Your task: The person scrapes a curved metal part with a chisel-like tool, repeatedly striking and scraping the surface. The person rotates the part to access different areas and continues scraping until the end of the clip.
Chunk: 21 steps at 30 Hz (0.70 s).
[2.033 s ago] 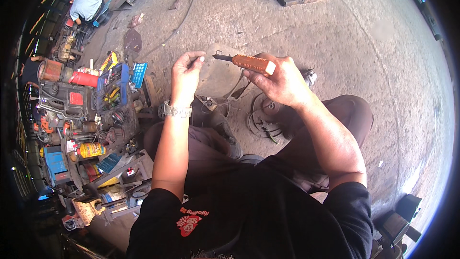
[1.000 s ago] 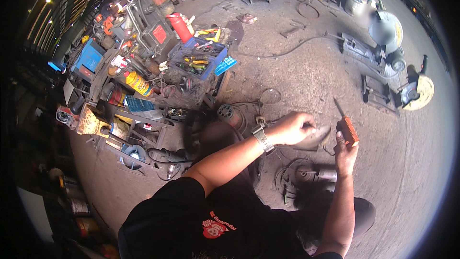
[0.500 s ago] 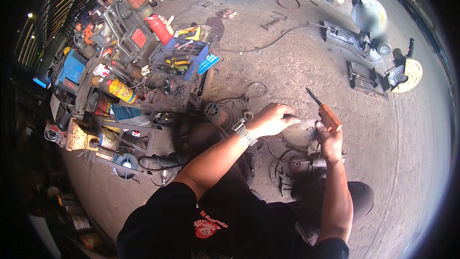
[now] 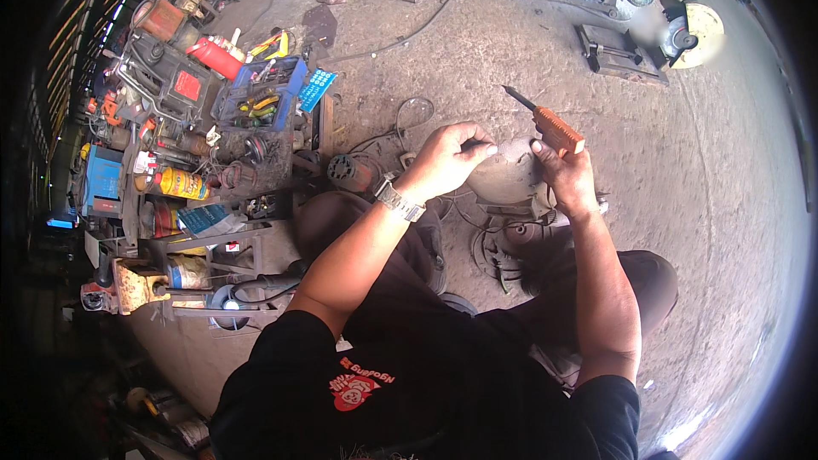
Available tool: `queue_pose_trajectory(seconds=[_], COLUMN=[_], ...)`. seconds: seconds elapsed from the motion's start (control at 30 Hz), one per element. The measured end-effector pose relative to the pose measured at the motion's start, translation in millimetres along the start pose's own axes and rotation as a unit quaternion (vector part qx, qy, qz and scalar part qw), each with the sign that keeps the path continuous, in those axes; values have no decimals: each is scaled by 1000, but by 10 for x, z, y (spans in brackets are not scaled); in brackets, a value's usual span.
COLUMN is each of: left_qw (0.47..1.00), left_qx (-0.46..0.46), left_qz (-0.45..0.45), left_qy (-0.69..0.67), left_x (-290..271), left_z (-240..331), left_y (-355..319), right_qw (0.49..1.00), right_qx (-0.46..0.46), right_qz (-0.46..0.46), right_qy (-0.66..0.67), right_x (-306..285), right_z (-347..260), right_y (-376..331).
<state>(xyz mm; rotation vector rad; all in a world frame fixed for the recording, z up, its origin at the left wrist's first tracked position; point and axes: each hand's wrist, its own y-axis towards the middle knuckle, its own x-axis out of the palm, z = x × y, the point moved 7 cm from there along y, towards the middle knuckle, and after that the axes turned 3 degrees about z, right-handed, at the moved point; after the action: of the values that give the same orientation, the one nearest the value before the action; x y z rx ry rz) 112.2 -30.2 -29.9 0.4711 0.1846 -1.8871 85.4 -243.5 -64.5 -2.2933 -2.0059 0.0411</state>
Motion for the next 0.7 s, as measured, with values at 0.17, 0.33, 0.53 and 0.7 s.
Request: queue_pose_trajectory(seconds=[0.17,0.33,0.53,0.7], left_qw=[1000,1000,999,998], left_qx=[-1,-4,-24,29], left_qz=[10,27,29,50], left_qy=[-12,-11,-38,6], left_x=[-7,-6,-12,-116], left_z=[48,-39,-35,64], left_y=[4,21,47,108], right_qw=[1000,998,979,983], right_qx=[22,-13,-26,-36], right_qz=[-3,14,94,132], right_qy=[-16,-58,-180,-123], right_x=[13,1,-44,-133], right_z=[-5,40,-58,-398], right_y=[-24,19,-48,-139])
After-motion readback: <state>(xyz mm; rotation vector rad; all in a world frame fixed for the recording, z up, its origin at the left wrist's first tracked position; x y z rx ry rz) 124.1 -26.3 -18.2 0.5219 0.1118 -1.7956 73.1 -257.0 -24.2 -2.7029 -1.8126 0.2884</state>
